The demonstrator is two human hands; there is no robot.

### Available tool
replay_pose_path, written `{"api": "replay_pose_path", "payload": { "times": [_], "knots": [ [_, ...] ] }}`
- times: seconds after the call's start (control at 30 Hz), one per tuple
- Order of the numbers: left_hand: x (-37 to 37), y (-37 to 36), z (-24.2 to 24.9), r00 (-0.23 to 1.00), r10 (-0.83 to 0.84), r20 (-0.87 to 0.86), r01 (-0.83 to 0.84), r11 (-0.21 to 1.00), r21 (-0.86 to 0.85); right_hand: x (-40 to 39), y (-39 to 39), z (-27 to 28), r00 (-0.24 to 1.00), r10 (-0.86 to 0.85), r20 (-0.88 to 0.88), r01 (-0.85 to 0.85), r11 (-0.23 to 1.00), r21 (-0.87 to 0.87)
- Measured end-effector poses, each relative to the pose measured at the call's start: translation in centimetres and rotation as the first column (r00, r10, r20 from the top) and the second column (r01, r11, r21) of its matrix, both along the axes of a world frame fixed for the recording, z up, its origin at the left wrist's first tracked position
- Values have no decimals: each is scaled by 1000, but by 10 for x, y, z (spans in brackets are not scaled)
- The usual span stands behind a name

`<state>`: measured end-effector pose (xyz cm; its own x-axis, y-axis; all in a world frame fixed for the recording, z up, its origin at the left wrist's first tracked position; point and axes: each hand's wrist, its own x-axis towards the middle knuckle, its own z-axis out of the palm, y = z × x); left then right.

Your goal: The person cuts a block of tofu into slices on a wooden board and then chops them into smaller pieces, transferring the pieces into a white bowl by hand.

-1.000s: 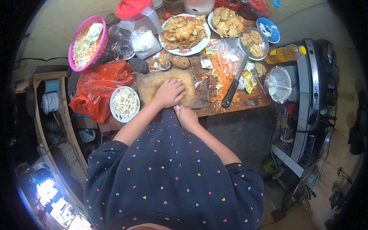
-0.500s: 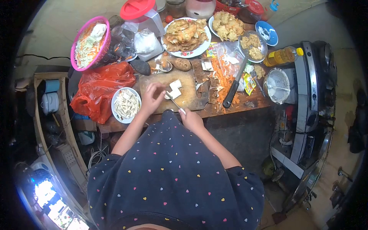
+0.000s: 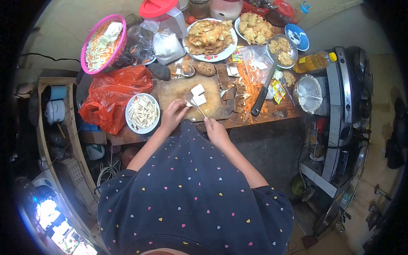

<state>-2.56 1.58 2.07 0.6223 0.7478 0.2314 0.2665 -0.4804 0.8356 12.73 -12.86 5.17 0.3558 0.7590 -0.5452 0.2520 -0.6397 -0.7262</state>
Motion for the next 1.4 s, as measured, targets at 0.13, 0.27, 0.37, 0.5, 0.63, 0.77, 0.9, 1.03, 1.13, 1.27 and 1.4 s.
{"api": "replay_pose_path", "payload": {
  "times": [0.13,0.27,0.37,0.5,0.63,0.77,0.9,1.03,1.13,1.27,1.4],
  "knots": [
    [-1,0,-2,1000,-11,-11,12,997,82,-3,0,12,997,40,73,-44,998,55],
    [0,-1,-2,999,30,-20,-28,995,95,-3,4,24,980,112,162,-117,993,23],
    [0,0,0,999,31,-26,-26,987,159,-1,5,29,964,155,217,-163,986,19],
    [2,0,1,999,40,-33,-32,980,198,4,7,34,940,210,267,-215,976,-9],
    [1,0,2,999,41,-28,-34,979,203,7,9,40,930,247,273,-241,969,-54],
    [1,-1,2,998,42,-44,-33,980,196,9,11,43,926,264,269,-256,965,-65],
    [1,-1,4,998,41,-57,-29,981,191,10,13,48,920,283,271,-271,959,-80],
    [1,0,2,999,36,-36,-27,974,223,11,13,47,908,300,291,-285,954,-94],
    [-1,-1,1,998,31,-56,-19,979,204,11,12,45,904,308,297,-294,951,-92],
    [-1,-1,2,997,22,-76,-8,984,179,12,13,45,902,324,286,-304,946,-113],
    [0,-2,5,998,23,-63,-12,987,162,8,11,37,891,329,312,-308,944,-117]
  ]
}}
